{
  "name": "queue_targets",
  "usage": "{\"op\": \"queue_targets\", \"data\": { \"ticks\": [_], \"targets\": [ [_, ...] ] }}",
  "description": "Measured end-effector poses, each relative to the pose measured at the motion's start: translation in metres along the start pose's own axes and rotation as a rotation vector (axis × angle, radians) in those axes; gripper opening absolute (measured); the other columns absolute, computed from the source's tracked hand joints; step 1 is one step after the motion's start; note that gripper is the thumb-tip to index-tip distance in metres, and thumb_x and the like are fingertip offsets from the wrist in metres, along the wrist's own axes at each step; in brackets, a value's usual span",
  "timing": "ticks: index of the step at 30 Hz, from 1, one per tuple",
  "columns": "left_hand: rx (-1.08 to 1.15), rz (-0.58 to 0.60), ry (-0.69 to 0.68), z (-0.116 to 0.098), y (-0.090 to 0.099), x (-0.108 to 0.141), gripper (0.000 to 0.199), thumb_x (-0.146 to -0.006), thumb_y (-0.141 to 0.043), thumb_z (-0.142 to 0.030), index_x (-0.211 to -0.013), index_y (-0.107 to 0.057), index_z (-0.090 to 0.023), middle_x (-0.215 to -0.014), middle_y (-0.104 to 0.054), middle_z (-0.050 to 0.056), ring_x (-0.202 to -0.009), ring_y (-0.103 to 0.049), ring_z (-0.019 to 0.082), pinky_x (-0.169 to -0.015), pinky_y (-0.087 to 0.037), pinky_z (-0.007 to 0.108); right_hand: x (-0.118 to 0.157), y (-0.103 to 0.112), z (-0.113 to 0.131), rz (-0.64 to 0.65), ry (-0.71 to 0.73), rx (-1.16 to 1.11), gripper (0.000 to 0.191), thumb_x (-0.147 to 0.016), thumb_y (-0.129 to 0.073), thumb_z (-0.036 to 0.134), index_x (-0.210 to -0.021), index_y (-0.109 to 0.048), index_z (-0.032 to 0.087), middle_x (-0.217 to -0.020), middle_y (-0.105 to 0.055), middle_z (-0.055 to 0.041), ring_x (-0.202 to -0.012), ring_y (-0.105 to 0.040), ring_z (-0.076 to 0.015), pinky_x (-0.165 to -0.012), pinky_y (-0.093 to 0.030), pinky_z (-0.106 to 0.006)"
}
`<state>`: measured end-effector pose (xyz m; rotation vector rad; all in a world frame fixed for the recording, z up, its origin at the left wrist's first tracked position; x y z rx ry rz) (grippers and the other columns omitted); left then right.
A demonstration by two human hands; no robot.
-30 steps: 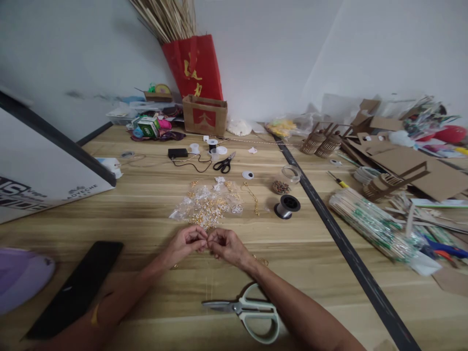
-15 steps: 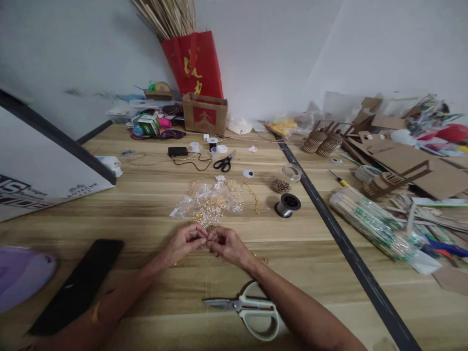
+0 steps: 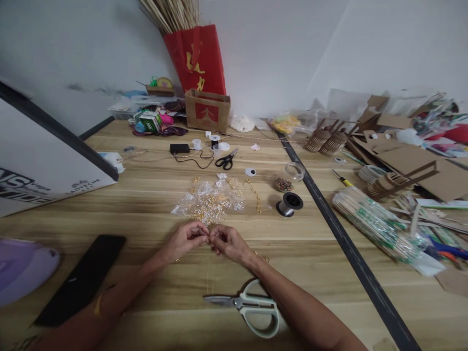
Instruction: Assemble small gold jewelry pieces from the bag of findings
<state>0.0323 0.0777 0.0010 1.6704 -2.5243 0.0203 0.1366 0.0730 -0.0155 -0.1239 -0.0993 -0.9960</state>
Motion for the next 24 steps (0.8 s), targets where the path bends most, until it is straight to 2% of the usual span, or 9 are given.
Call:
{"op": "queue_targets", "data": {
  "ticks": [5, 10, 24],
  "targets": [
    [-0.058, -0.016, -0.019, 0.0019, 0.0004, -0.0013, 0.007, -0.071, -0.062, -0.017, -0.075, -0.060, -0.012, -0.069, -0.063, 0.002, -0.066, -0.058, 0.012, -0.062, -0.044, 0.022, -0.0001, 0.0002, -0.0008, 0.000, 0.001, 0.008, 0.040, -0.077, -0.060, 0.054, -0.076, -0.050, 0.015, -0.062, -0.051, 0.0025, -0.047, -0.047, -0.0059, -0.042, -0.039, -0.018],
    [-0.186, -0.090, -0.041, 0.0047, 0.0040, -0.0013, 0.004, -0.069, -0.062, -0.016, -0.070, -0.062, -0.012, -0.066, -0.063, 0.003, -0.063, -0.057, 0.013, -0.062, -0.045, 0.023, -0.0004, 0.0006, -0.0012, -0.001, 0.008, 0.013, 0.040, -0.077, -0.060, 0.053, -0.076, -0.050, 0.015, -0.062, -0.050, 0.0033, -0.046, -0.047, -0.0055, -0.043, -0.040, -0.018],
    [-0.203, -0.054, -0.068, 0.0002, 0.0034, -0.0005, 0.010, -0.071, -0.058, -0.022, -0.069, -0.061, -0.012, -0.063, -0.060, 0.001, -0.060, -0.053, 0.011, -0.057, -0.042, 0.021, -0.0007, 0.0033, -0.0008, -0.029, -0.001, 0.023, 0.041, -0.076, -0.060, 0.055, -0.077, -0.051, 0.015, -0.061, -0.053, 0.0023, -0.046, -0.048, -0.0066, -0.042, -0.041, -0.018]
  ]
}}
Point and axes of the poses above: each hand's wrist, its own x-axis away from the middle knuckle, its own y-axis out of the back of the hand, z = x × y, the point moved 8 cm from there along -x, towards the middle knuckle
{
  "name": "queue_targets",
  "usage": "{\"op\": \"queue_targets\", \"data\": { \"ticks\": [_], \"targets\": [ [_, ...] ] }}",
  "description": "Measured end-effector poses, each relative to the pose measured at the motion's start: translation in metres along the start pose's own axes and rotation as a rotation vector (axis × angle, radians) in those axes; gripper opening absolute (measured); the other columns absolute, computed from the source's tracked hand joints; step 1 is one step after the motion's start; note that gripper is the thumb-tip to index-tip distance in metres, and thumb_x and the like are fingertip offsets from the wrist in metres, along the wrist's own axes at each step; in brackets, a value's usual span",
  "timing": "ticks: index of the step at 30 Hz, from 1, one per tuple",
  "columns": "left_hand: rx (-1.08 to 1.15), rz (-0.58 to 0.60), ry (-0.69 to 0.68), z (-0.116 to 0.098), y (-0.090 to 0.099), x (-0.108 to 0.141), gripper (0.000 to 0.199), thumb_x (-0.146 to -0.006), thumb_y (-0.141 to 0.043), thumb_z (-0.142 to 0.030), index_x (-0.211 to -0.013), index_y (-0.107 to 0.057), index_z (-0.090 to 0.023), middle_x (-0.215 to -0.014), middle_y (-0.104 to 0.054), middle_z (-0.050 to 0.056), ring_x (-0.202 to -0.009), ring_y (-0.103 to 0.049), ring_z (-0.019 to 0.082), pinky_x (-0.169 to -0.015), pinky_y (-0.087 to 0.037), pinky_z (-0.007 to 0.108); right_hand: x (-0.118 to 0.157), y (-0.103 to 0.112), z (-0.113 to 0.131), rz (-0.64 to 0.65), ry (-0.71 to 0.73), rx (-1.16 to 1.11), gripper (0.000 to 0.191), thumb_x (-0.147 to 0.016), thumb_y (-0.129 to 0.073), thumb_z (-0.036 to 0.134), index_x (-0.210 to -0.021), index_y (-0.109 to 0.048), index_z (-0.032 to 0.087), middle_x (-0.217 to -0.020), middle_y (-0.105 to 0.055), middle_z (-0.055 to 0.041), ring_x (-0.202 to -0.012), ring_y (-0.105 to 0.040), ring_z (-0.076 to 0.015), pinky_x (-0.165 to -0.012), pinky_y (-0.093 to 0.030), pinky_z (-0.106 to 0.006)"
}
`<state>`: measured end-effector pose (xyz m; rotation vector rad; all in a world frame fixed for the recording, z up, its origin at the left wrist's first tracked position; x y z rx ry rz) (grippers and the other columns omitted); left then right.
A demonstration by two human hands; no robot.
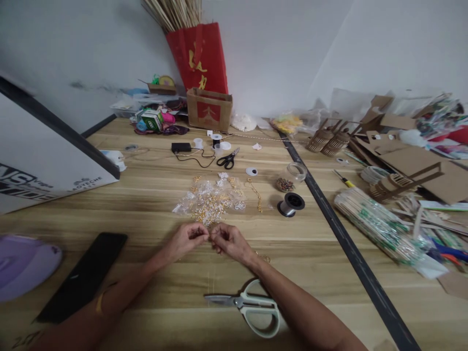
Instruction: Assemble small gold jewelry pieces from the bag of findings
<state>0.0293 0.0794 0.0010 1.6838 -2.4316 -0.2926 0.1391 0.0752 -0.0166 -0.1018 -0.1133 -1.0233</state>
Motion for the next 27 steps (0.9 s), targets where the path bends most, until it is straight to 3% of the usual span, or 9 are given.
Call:
{"op": "queue_targets", "data": {
  "ticks": [27],
  "targets": [
    [-0.119, -0.058, -0.062, -0.0073, 0.0017, 0.0000, 0.007, -0.072, -0.056, -0.014, -0.070, -0.063, -0.013, -0.066, -0.064, 0.003, -0.061, -0.057, 0.012, -0.059, -0.046, 0.021, 0.0010, -0.0012, 0.0009, 0.014, -0.012, 0.015, 0.040, -0.075, -0.061, 0.054, -0.076, -0.048, 0.016, -0.060, -0.050, 0.0038, -0.044, -0.047, -0.0060, -0.042, -0.040, -0.018]
  ]
}}
Point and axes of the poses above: each hand's wrist, its own x-axis away from the middle knuckle, its own y-axis out of the back of the hand, z = x × y, the point moved 8 cm from there along -x, towards the middle knuckle
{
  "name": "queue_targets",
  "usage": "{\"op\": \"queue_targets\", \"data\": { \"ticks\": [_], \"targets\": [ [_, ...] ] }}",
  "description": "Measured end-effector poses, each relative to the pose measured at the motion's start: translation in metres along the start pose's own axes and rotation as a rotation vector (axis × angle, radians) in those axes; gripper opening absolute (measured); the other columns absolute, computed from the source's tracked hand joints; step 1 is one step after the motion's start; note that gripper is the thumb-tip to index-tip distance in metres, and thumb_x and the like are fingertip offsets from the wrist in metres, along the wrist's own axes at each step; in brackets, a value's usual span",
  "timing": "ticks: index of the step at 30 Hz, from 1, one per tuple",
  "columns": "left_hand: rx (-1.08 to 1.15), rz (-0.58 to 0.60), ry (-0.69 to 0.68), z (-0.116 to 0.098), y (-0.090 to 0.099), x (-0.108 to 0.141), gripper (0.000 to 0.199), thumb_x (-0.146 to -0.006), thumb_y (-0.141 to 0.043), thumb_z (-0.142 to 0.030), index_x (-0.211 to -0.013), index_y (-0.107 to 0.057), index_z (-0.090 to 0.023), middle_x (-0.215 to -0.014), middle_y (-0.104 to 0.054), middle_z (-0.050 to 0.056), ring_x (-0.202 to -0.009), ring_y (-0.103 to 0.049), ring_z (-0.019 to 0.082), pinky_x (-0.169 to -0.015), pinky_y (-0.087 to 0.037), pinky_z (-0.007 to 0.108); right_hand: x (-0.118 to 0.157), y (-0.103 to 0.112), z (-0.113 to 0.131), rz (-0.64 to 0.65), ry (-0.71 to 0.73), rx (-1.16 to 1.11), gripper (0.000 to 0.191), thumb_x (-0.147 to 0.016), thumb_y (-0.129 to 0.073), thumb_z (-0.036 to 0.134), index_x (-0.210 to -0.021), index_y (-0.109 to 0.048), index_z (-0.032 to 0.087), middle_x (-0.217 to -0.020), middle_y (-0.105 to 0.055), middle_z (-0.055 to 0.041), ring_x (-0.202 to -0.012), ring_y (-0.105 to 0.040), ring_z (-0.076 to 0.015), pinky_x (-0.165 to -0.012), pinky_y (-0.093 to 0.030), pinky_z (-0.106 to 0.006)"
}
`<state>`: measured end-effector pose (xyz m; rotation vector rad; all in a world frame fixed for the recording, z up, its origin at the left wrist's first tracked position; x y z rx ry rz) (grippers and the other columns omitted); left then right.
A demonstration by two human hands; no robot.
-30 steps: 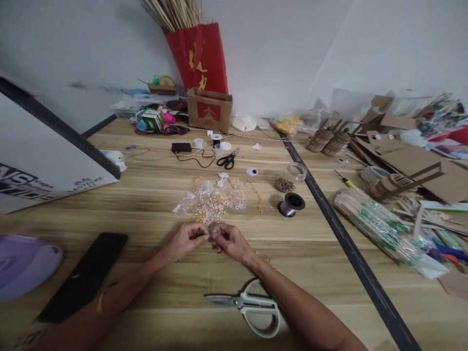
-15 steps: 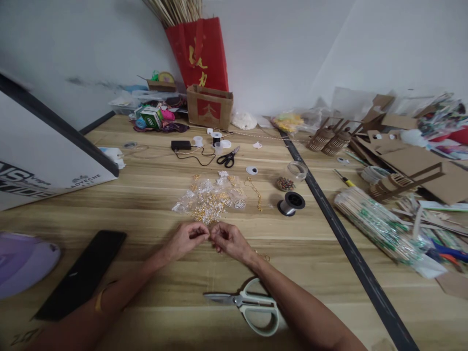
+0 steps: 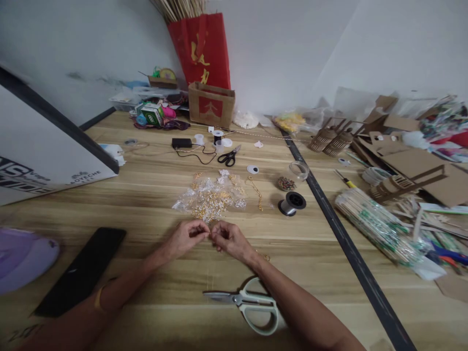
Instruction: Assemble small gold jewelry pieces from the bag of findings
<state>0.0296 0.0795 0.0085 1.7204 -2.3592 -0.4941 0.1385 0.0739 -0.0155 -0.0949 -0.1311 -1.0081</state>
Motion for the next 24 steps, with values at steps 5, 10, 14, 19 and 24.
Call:
{"op": "queue_targets", "data": {
  "ticks": [5, 10, 14, 19, 24],
  "targets": [
    [-0.052, -0.005, -0.020, 0.0000, 0.0012, 0.0000, 0.010, -0.073, -0.055, -0.012, -0.071, -0.065, -0.014, -0.068, -0.066, 0.003, -0.062, -0.059, 0.012, -0.061, -0.047, 0.021, -0.0001, 0.0000, 0.0002, 0.014, 0.009, 0.003, 0.040, -0.076, -0.060, 0.054, -0.077, -0.049, 0.016, -0.060, -0.050, 0.0037, -0.045, -0.046, -0.0056, -0.043, -0.040, -0.018],
    [-0.110, 0.033, -0.082, -0.0004, -0.0003, 0.0005, 0.011, -0.074, -0.056, -0.013, -0.072, -0.067, -0.015, -0.068, -0.066, 0.003, -0.062, -0.058, 0.012, -0.058, -0.045, 0.021, -0.0004, -0.0002, 0.0003, 0.022, 0.013, 0.012, 0.040, -0.076, -0.061, 0.054, -0.076, -0.049, 0.016, -0.059, -0.049, 0.0040, -0.045, -0.046, -0.0058, -0.043, -0.041, -0.018],
    [-0.121, 0.043, -0.089, -0.0010, -0.0008, 0.0006, 0.010, -0.074, -0.058, -0.014, -0.070, -0.067, -0.015, -0.065, -0.065, 0.001, -0.059, -0.056, 0.011, -0.057, -0.044, 0.020, 0.0000, -0.0008, -0.0004, 0.025, 0.009, 0.013, 0.039, -0.076, -0.061, 0.053, -0.077, -0.050, 0.016, -0.060, -0.049, 0.0040, -0.045, -0.047, -0.0055, -0.044, -0.042, -0.018],
    [-0.105, 0.027, -0.067, -0.0036, -0.0009, 0.0010, 0.009, -0.073, -0.057, -0.015, -0.068, -0.064, -0.015, -0.063, -0.063, 0.001, -0.058, -0.055, 0.011, -0.056, -0.045, 0.020, -0.0001, 0.0000, 0.0000, 0.014, 0.014, -0.008, 0.039, -0.076, -0.060, 0.053, -0.077, -0.049, 0.016, -0.061, -0.050, 0.0037, -0.045, -0.047, -0.0053, -0.044, -0.042, -0.018],
    [-0.092, -0.011, -0.053, -0.0040, 0.0010, 0.0012, 0.007, -0.072, -0.056, -0.014, -0.068, -0.062, -0.014, -0.064, -0.063, 0.002, -0.059, -0.056, 0.012, -0.057, -0.045, 0.020, 0.0000, 0.0000, 0.0010, 0.012, 0.008, -0.008, 0.039, -0.076, -0.062, 0.053, -0.078, -0.050, 0.015, -0.061, -0.050, 0.0035, -0.045, -0.048, -0.0057, -0.043, -0.041, -0.018]
  ]
}}
Point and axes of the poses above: each hand's wrist, its own x-axis away from the middle knuckle, its own y-axis out of the back of the hand, z = x × y, the point moved 8 cm from there along -x, towards the middle knuckle
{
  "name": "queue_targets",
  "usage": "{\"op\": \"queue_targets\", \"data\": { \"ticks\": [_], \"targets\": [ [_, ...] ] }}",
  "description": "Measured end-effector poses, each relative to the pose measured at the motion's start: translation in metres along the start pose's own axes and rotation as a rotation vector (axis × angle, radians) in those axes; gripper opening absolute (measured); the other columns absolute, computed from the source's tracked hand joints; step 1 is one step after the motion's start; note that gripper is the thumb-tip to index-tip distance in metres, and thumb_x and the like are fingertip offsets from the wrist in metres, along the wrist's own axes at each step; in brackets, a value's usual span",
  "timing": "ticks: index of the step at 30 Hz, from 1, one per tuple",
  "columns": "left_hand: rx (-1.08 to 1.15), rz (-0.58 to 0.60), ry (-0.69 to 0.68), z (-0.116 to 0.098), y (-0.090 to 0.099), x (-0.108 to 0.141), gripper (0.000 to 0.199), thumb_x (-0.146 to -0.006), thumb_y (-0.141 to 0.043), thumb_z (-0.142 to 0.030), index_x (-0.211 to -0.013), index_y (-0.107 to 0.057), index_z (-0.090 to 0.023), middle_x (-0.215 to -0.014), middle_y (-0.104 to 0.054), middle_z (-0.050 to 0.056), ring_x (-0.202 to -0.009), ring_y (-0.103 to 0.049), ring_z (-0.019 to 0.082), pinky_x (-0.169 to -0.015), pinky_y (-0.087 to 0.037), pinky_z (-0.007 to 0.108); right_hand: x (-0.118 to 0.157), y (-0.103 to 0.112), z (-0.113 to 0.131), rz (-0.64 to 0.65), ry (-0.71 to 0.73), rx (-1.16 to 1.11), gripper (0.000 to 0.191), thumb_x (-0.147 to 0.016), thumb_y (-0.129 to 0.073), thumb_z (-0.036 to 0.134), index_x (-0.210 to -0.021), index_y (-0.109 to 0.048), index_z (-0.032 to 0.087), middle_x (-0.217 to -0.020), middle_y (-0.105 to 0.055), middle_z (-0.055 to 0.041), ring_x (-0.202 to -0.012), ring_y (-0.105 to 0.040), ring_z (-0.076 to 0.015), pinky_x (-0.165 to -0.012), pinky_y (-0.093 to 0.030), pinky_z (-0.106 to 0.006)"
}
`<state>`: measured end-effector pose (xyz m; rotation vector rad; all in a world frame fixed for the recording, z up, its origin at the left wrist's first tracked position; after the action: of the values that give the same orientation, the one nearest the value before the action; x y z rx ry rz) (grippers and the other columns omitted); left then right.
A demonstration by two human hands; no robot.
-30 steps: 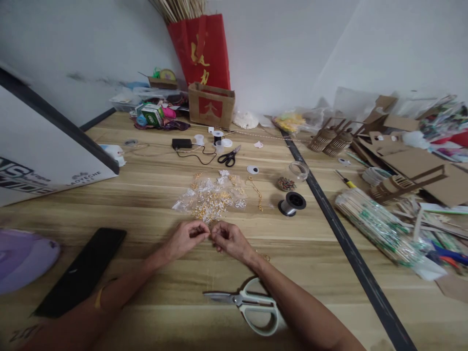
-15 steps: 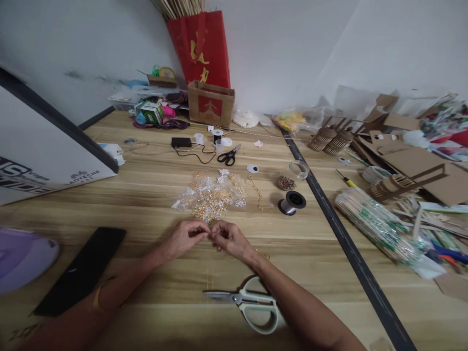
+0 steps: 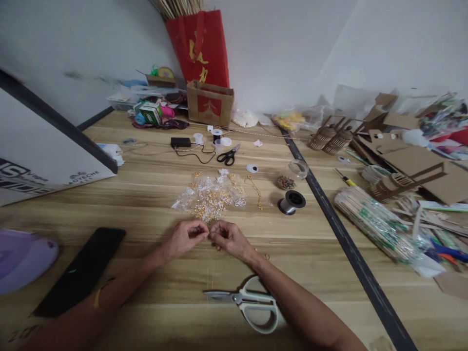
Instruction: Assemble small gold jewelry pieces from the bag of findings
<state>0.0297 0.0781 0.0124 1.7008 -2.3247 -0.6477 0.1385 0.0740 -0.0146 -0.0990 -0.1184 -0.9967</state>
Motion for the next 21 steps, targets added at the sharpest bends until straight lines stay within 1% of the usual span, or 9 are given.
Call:
{"op": "queue_targets", "data": {
  "ticks": [8, 16, 21],
  "targets": [
    [-0.064, -0.018, -0.023, -0.0057, 0.0001, 0.0016, 0.009, -0.073, -0.055, -0.012, -0.067, -0.062, -0.015, -0.065, -0.063, 0.001, -0.061, -0.057, 0.012, -0.060, -0.045, 0.021, 0.0004, -0.0001, 0.0011, -0.004, 0.004, 0.015, 0.038, -0.075, -0.063, 0.051, -0.076, -0.051, 0.015, -0.060, -0.051, 0.0038, -0.045, -0.047, -0.0057, -0.043, -0.041, -0.018],
    [-0.062, -0.002, -0.024, -0.0044, -0.0003, 0.0018, 0.009, -0.073, -0.056, -0.010, -0.069, -0.063, -0.015, -0.065, -0.064, 0.002, -0.061, -0.057, 0.012, -0.058, -0.045, 0.021, 0.0005, -0.0011, 0.0017, 0.002, 0.003, -0.010, 0.038, -0.075, -0.063, 0.051, -0.075, -0.050, 0.015, -0.062, -0.050, 0.0037, -0.046, -0.047, -0.0054, -0.043, -0.040, -0.018],
    [-0.048, 0.002, 0.003, -0.0011, -0.0007, 0.0011, 0.009, -0.073, -0.056, -0.011, -0.070, -0.064, -0.015, -0.067, -0.065, 0.003, -0.062, -0.059, 0.013, -0.059, -0.046, 0.021, 0.0007, -0.0008, 0.0022, 0.008, 0.013, -0.025, 0.038, -0.075, -0.063, 0.051, -0.075, -0.050, 0.016, -0.061, -0.050, 0.0036, -0.045, -0.046, -0.0055, -0.043, -0.039, -0.018]
  ]
}}
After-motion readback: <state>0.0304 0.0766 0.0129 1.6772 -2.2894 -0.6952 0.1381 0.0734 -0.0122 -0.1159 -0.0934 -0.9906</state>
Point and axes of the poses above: each hand's wrist, its own x-axis away from the middle knuckle, its own y-axis out of the back of the hand, z = x × y, the point moved 8 cm from there along -x, towards the middle knuckle
